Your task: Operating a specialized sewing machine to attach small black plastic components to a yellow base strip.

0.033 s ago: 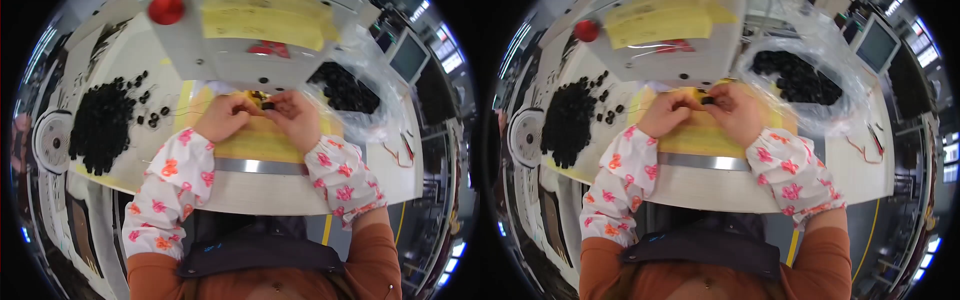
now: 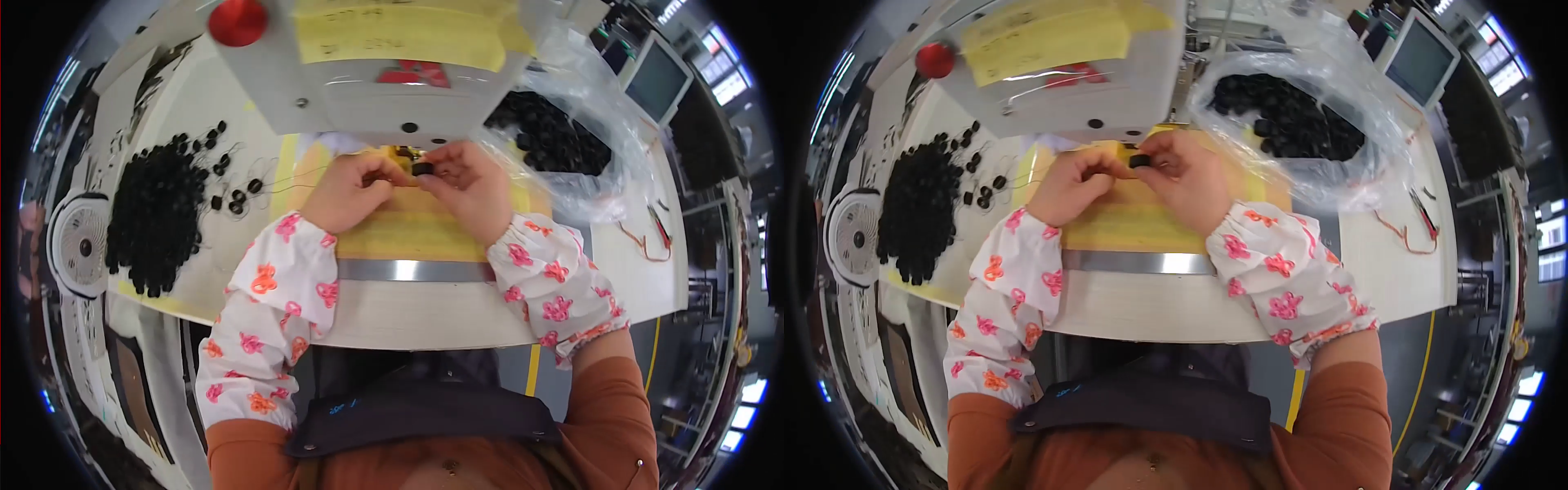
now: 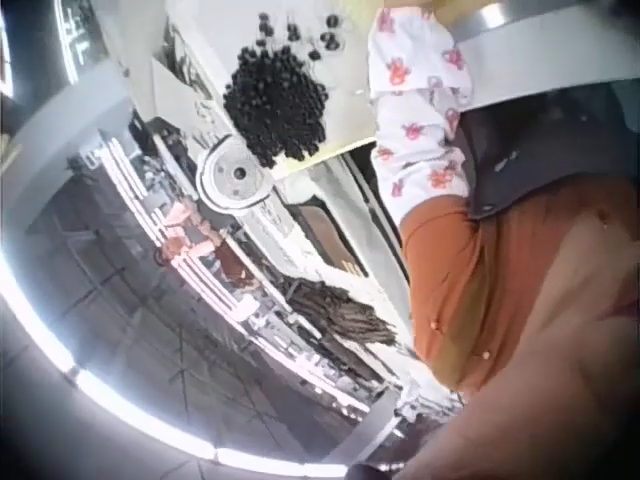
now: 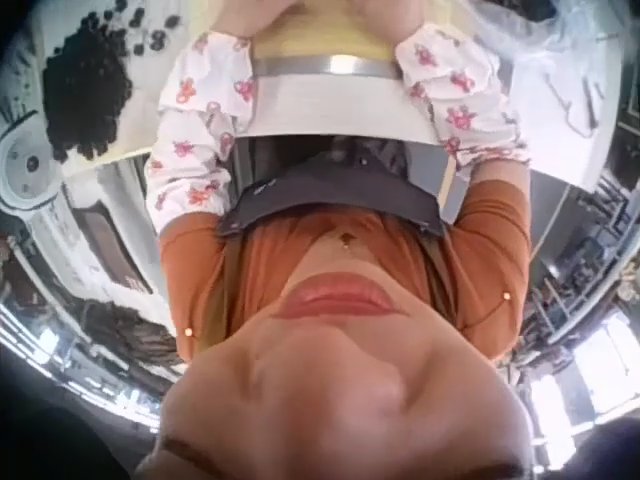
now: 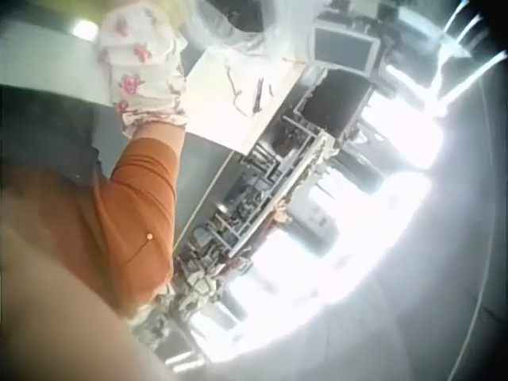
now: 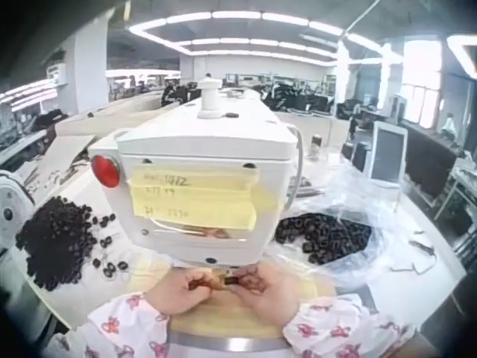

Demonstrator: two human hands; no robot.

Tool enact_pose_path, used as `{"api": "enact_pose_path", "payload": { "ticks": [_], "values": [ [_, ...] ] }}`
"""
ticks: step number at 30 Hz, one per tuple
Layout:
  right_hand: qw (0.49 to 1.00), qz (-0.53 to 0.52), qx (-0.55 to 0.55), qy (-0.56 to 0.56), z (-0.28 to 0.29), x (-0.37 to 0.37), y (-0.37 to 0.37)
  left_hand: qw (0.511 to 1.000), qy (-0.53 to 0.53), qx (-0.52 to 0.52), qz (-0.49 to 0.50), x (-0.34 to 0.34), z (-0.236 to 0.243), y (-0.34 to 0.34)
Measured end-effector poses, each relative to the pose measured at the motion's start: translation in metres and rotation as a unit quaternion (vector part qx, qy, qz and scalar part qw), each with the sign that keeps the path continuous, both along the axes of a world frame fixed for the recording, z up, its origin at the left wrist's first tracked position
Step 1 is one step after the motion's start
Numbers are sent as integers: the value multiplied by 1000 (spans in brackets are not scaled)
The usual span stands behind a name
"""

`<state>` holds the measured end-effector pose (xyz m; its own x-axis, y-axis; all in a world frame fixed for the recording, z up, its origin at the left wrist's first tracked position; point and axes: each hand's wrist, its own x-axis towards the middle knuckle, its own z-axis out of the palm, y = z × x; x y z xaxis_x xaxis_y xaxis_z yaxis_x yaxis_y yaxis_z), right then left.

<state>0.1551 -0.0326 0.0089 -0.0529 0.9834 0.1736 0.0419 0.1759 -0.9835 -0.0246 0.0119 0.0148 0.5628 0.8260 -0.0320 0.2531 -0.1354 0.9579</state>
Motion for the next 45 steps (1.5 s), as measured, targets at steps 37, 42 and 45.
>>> {"api": "enact_pose_path", "payload": {
  "ticks": [37, 42, 45],
  "values": [
    [918, -1, 316, -239, -14, 1, -2, 997, -11, -42, 58, 16, -8, -7],
    [958, -24, 194, -209, -11, 6, -6, 999, -10, 7, 47, 16, -10, -10],
    [975, -37, 105, -192, -9, 8, -3, 995, 1, 68, 68, 20, -17, -7]
  ]
}}
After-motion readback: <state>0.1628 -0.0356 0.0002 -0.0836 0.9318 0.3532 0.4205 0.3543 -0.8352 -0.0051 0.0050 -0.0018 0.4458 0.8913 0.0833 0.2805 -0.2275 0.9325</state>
